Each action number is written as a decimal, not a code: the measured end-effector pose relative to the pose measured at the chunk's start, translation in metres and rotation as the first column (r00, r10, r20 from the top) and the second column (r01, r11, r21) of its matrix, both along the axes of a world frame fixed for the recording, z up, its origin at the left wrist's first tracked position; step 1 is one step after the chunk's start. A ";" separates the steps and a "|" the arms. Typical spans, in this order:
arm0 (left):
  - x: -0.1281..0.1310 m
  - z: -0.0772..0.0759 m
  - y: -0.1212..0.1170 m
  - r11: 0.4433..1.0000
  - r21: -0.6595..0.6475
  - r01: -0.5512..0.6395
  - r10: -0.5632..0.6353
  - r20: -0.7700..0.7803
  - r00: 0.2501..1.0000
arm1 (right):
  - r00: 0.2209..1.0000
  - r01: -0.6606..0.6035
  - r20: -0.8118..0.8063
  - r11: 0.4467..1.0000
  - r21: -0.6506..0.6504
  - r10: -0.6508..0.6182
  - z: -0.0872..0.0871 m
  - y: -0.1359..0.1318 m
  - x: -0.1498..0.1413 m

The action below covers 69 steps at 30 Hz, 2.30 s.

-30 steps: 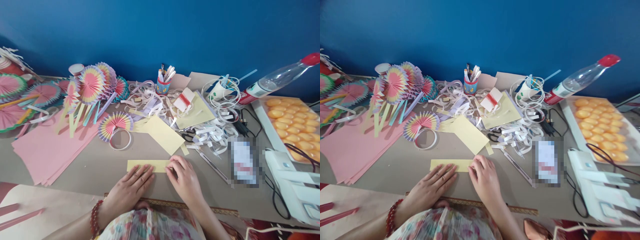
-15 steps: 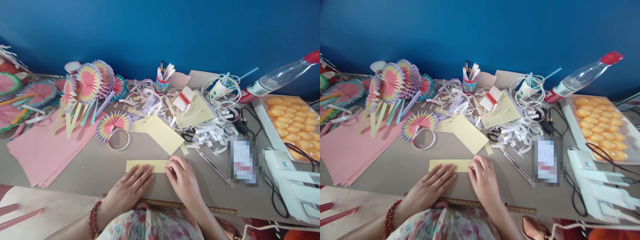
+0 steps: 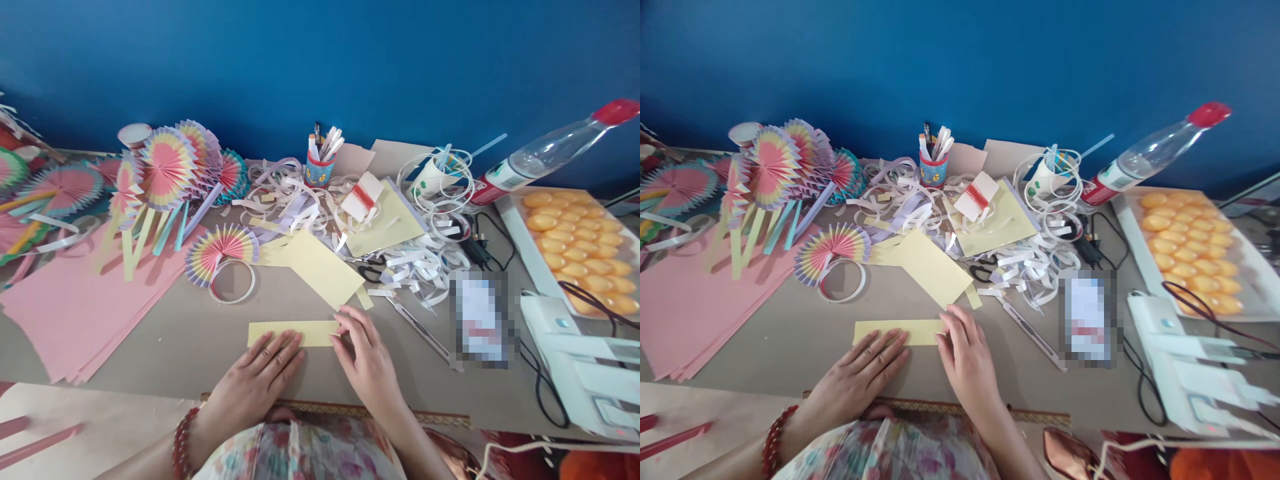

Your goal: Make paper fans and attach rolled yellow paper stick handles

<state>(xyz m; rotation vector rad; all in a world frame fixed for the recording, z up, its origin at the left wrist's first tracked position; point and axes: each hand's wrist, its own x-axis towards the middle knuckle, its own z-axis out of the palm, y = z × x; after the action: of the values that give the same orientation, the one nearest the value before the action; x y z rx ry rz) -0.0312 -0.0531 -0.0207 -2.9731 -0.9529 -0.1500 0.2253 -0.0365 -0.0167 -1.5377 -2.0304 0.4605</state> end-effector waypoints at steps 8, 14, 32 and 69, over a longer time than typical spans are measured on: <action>0.001 0.002 0.000 1.000 -0.011 -0.007 0.007 -0.026 1.000 | 1.000 0.021 -0.009 1.000 0.012 -0.021 -0.001 -0.003 -0.002; 0.000 0.000 -0.001 1.000 -0.013 -0.001 0.001 -0.028 1.000 | 0.996 0.009 0.089 0.997 0.076 -0.016 0.000 -0.003 -0.003; 0.002 0.002 -0.001 1.000 -0.029 0.002 -0.003 -0.042 0.999 | 0.911 -0.367 0.245 0.922 0.123 0.330 0.012 0.000 -0.012; -0.063 0.026 -0.019 0.978 -0.025 -0.205 0.207 0.123 0.971 | 0.902 -0.389 0.243 0.916 0.096 0.358 0.008 -0.001 -0.007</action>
<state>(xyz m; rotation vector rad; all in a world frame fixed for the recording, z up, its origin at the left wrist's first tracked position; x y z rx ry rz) -0.0943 -0.0719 0.0049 -2.8791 -1.2729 -0.3311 0.2183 -0.0379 -0.0083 -1.1531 -2.4904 0.2859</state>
